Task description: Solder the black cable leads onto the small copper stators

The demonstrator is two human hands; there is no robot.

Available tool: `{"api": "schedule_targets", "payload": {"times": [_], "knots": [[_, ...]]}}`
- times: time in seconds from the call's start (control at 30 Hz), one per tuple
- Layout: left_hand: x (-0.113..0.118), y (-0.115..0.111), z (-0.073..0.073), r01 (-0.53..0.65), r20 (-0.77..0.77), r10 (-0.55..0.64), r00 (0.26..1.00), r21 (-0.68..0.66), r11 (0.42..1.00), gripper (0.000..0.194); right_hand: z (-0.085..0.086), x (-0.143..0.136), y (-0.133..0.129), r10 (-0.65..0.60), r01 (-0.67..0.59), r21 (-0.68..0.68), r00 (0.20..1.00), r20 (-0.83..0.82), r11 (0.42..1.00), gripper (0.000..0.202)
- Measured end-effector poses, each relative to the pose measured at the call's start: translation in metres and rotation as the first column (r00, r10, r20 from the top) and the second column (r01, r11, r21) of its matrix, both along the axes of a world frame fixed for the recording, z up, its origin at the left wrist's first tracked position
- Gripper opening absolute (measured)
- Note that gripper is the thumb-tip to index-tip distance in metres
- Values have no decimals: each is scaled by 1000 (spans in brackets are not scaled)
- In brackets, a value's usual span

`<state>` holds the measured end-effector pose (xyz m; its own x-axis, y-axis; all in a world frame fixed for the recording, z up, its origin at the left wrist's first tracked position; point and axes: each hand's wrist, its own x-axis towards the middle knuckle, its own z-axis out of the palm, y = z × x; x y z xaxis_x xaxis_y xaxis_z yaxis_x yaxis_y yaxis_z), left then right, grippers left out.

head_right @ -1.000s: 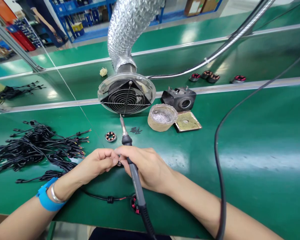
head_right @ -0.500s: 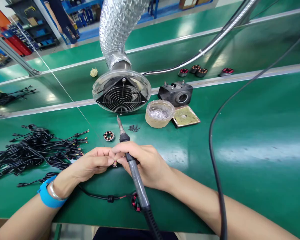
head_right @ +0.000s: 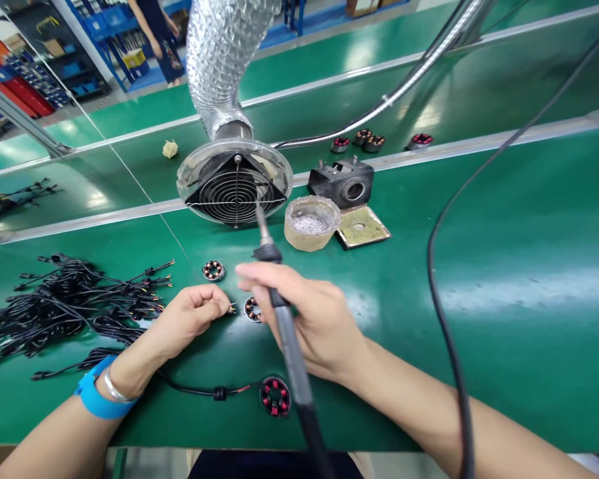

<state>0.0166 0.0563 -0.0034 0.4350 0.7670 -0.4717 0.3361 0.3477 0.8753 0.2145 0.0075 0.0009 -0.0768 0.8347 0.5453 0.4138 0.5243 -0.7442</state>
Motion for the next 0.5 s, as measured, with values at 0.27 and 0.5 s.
{"api": "schedule_targets", "payload": {"times": [0.27, 0.5], "knots": [[3, 9, -7, 20, -116, 1, 993, 185, 982, 17, 8, 20, -20, -124, 127, -107, 991, 42, 986, 23], [0, 7, -5, 25, -79, -11, 997, 181, 983, 16, -11, 2, 7, 37, -18, -106, 983, 181, 994, 21]]}}
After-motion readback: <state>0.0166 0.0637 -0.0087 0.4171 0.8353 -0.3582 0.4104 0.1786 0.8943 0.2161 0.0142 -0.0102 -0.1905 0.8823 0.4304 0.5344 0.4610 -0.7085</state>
